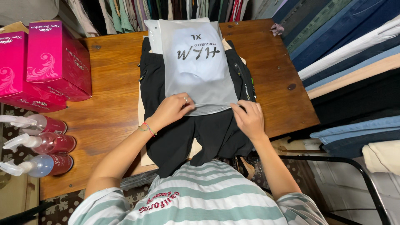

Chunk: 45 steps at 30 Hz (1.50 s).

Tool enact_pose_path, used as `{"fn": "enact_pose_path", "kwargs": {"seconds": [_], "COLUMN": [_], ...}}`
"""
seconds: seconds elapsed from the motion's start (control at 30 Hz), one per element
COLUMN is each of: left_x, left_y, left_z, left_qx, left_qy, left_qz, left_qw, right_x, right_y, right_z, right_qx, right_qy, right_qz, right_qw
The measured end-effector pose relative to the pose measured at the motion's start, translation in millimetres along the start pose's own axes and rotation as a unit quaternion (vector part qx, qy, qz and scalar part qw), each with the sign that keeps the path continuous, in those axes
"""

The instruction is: The person unpacks clothing items including a light blue top, black shorts, and a beige two-piece set from plastic mailing bags on a wooden table. They remove the items from the bags, unfold them to show the design, and then place them back onto the table.

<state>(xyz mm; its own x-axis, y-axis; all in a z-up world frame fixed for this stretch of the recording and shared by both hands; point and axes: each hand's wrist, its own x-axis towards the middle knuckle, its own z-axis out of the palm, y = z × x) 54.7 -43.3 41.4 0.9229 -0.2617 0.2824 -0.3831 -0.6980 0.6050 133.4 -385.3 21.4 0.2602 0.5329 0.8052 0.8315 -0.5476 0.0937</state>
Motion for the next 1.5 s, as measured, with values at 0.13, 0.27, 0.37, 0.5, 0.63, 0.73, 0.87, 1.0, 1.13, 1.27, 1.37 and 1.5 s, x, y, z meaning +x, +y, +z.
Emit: {"fn": "enact_pose_path", "kwargs": {"seconds": [0.13, 0.27, 0.37, 0.5, 0.63, 0.73, 0.87, 1.0, 1.13, 1.27, 1.37, 1.5], "left_x": [6, 14, 41, 80, 124, 150, 182, 198, 199, 199, 196, 201], "left_y": [6, 9, 5, -11, -22, -32, -45, -62, -79, -92, -94, -97], "left_z": [-1, -3, -24, -68, -83, -90, -95, -81, -66, -60, -55, -52], "left_qx": [-0.002, 0.013, -0.094, -0.126, -0.249, -0.284, -0.285, -0.209, -0.193, -0.193, -0.198, -0.212], "left_qy": [0.069, 0.141, 0.188, 0.196, 0.190, 0.183, 0.212, 0.354, 0.362, 0.373, 0.385, 0.404], "left_qz": [0.003, 0.057, 0.024, -0.213, -0.256, -0.280, -0.287, -0.291, -0.313, -0.334, -0.346, -0.345], "left_qw": [0.998, 0.988, 0.977, 0.949, 0.915, 0.899, 0.890, 0.864, 0.857, 0.844, 0.832, 0.820], "right_x": [26, 108, 172, 211, 235, 226, 203, 153, 118, 90, 62, 60], "right_y": [-56, -80, -62, -42, -41, -46, -36, -13, -30, -62, -56, -32], "right_z": [18, 67, 108, 106, 97, 106, 168, 186, 123, 65, 38, 8], "right_qx": [0.109, 0.203, 0.070, -0.071, 0.321, 0.312, 0.451, 0.372, -0.027, -0.014, 0.033, 0.101], "right_qy": [0.038, -0.002, -0.349, -0.622, -0.342, -0.299, -0.109, -0.112, -0.281, -0.131, -0.123, -0.106], "right_qz": [-0.017, 0.015, 0.121, 0.155, 0.477, 0.459, 0.437, 0.261, -0.032, -0.101, -0.187, -0.205], "right_qw": [0.993, 0.979, 0.927, 0.764, 0.744, 0.776, 0.770, 0.884, 0.959, 0.986, 0.974, 0.968]}}
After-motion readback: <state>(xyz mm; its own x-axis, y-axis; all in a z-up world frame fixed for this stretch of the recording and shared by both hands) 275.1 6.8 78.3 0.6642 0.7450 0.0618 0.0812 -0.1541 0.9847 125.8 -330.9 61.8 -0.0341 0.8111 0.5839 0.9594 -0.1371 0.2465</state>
